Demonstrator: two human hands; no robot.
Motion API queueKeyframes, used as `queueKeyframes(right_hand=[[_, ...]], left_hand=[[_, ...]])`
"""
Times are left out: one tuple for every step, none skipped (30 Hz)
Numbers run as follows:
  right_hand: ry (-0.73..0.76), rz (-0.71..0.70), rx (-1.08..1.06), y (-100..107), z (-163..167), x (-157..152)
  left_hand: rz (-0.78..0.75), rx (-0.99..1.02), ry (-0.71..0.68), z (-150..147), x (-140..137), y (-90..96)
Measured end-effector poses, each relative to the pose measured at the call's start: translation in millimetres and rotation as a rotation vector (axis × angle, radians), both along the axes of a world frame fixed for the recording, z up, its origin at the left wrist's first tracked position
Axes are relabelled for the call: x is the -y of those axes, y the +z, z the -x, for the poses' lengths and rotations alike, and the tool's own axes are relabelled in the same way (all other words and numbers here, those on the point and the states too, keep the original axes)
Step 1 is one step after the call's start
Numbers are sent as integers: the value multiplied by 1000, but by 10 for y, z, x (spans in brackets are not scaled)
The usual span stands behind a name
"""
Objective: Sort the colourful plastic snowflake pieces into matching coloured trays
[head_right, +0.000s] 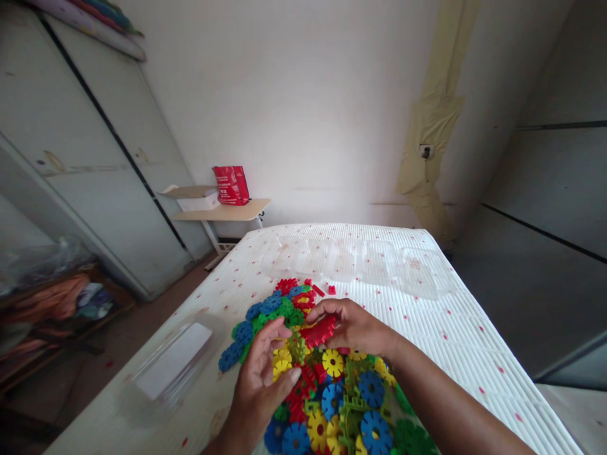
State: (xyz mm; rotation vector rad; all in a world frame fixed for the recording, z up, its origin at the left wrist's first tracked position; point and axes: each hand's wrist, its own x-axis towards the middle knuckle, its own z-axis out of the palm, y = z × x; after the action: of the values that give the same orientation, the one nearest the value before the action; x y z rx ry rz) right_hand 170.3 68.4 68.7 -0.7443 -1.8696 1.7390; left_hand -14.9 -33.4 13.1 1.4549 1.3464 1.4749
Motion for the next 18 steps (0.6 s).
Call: queueKeyframes(right_hand=[[32,5,12,2,-5,5],[66,14,30,7,-9,5],[99,23,54,12,-10,0],[128,24,75,16,-7,-13],[141,10,91,17,2,-34],[132,-25,104,13,18,-65],[102,-78,118,3,41,-105],[55,-148,140,-14,72,-153],[-4,-233,176,-38,110,-209],[-64,-332,233,-66,156,-268],[-114,-435,303,-98,208,-328],[-150,-534,376,-132,266,-386],[-170,-622,450,-165,327,-438],[-180,-692,528,-196,391,-482],[-185,-738,619,-225,455,-517],[-188,-766,713,-251,518,-543],[-193,-782,801,-274,579,-561],[-202,-791,878,-295,636,-572]], left_hand=[[-19,-73,28,54,17,-16],[-50,-166,58,120,28,-30],[-88,-272,92,194,34,-44],[-126,-379,126,274,33,-59],[-154,-479,161,356,29,-76],[-168,-563,202,434,22,-97],[-171,-633,242,506,14,-121],[-163,-692,276,567,8,-150],[-148,-745,301,616,4,-182],[-131,-793,316,651,5,-216],[-113,-839,322,673,9,-251],[-94,-881,323,685,16,-287],[-76,-918,323,687,26,-322],[-55,-949,324,683,35,-354],[-34,-974,326,674,43,-382],[-9,-994,330,664,48,-404],[22,-1010,333,653,48,-418],[59,-1022,336,642,43,-424]])
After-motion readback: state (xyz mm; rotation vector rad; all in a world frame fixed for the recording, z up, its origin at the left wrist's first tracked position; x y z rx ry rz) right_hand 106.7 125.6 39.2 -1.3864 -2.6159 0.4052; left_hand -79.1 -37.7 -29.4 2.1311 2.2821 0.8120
